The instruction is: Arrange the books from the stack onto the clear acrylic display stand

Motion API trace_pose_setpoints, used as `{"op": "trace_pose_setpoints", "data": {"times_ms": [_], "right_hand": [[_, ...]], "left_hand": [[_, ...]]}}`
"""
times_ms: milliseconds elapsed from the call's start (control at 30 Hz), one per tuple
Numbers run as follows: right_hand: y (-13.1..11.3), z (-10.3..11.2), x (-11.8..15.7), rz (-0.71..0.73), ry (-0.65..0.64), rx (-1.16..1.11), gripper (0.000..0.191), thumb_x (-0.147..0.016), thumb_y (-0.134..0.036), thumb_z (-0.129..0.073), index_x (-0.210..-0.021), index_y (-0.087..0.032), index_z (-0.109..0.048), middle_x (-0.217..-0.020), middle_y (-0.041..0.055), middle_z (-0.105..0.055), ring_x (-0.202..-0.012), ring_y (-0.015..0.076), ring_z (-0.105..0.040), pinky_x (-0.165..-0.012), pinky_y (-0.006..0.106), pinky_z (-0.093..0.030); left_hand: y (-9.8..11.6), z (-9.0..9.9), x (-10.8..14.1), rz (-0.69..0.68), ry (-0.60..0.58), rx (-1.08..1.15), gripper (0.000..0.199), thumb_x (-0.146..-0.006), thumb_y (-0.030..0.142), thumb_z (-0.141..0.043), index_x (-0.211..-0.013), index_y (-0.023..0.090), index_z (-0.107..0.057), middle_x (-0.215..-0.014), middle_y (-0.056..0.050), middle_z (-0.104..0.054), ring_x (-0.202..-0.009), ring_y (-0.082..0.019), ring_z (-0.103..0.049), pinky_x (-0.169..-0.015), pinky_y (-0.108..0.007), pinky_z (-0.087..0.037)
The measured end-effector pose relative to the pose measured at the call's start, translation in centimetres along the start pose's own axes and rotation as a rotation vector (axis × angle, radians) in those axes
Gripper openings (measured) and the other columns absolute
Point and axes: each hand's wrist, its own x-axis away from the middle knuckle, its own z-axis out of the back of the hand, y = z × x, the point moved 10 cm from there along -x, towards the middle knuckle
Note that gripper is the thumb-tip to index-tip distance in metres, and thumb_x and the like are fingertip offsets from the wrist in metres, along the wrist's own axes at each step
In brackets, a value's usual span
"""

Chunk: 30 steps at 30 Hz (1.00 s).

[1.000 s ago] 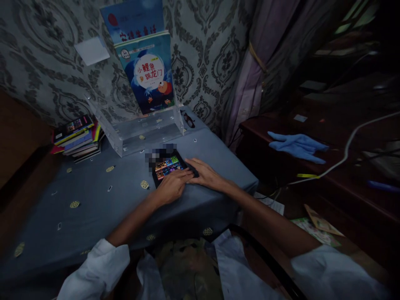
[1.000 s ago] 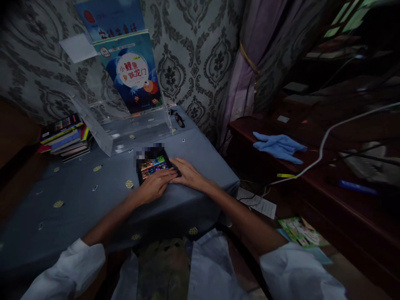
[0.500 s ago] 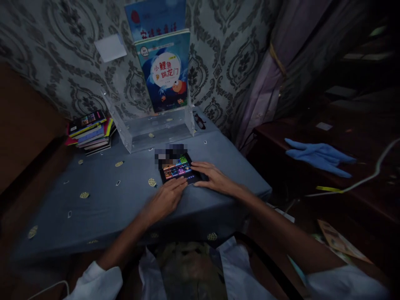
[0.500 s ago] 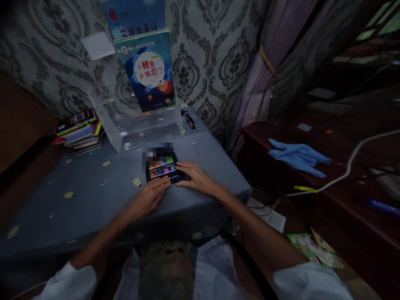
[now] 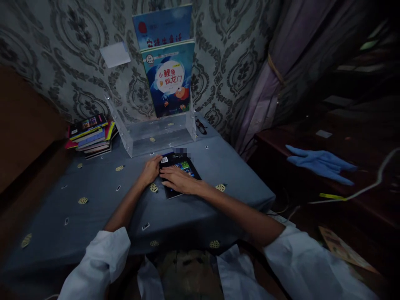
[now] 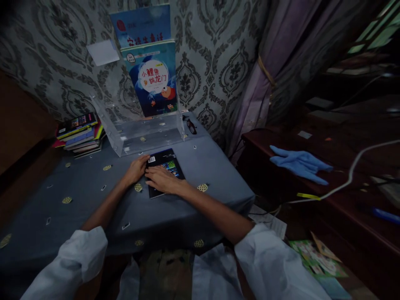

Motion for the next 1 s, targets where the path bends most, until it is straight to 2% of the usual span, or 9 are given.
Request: {"op": "trace_pose_setpoints", "data": {"times_ms": [167,400,500,600,800,1000], "right_hand": [[-1.3,-0.4,2.5,0.025,-0.034,-0.016,0.036,-0.101,-0.025,-0.051,-0.133,-0.012,-0.063,-0.143,0.0139,-0.059,-0.145,0.0249,-0.039,-0.122,0.046,-0.030],[-3.6,-0.1,6.8,0.049,-0.058,-0.022,0.032,-0.100,-0.024,-0.055,-0.130,-0.019,-0.066,-0.149,0.0118,-0.054,-0.146,0.0206,-0.039,-0.121,0.043,-0.029],[-3.7,-0.1,7.6,0.049,-0.057,0.007,0.035,-0.098,-0.015,-0.055,-0.131,-0.022,-0.065,-0.150,0.0109,-0.052,-0.145,0.0170,-0.040,-0.122,0.040,-0.026],[-3.8,-0.1,7.7,0.052,-0.083,0.045,0.044,-0.093,-0.004,-0.054,-0.131,-0.023,-0.064,-0.151,0.0090,-0.052,-0.144,0.0152,-0.040,-0.122,0.038,-0.025],[-3.7,-0.2,7.7,0.070,-0.098,0.046,0.049,-0.089,0.000,-0.053,-0.132,-0.020,-0.063,-0.150,0.0093,-0.053,-0.146,0.0163,-0.037,-0.122,0.036,-0.024],[-2.6,-1.2,7.6,0.048,-0.043,-0.014,0.048,-0.088,-0.001,-0.053,-0.129,-0.023,-0.065,-0.151,0.0080,-0.052,-0.147,0.0160,-0.035,-0.122,0.038,-0.024]], "left_hand": [[-0.4,-0.1,0.5,0.003,0.014,0.001,0.045,-0.092,0.014,-0.037,-0.130,0.014,-0.063,-0.141,-0.012,-0.060,-0.134,-0.024,-0.054,-0.116,-0.044,-0.040],[0.0,0.3,0.6,-0.006,0.019,-0.038,0.045,-0.095,0.020,-0.033,-0.129,0.014,-0.062,-0.141,-0.012,-0.060,-0.134,-0.027,-0.055,-0.116,-0.049,-0.040],[0.0,0.3,0.7,-0.019,0.018,-0.046,0.047,-0.093,0.022,-0.032,-0.129,0.012,-0.061,-0.141,-0.015,-0.060,-0.135,-0.029,-0.053,-0.116,-0.051,-0.039],[-0.1,0.2,1.1,-0.022,0.021,-0.047,0.046,-0.093,0.026,-0.033,-0.130,0.015,-0.059,-0.141,-0.012,-0.060,-0.137,-0.029,-0.051,-0.116,-0.052,-0.039],[1.2,-0.6,4.5,-0.063,0.061,-0.033,0.051,-0.098,0.040,-0.030,-0.137,0.015,-0.053,-0.147,-0.014,-0.054,-0.139,-0.030,-0.048,-0.117,-0.053,-0.037],[5.2,-0.7,9.3,-0.115,0.064,-0.015,0.049,-0.100,0.036,-0.035,-0.143,0.016,-0.048,-0.151,-0.016,-0.049,-0.141,-0.028,-0.047,-0.117,-0.052,-0.038]]}}
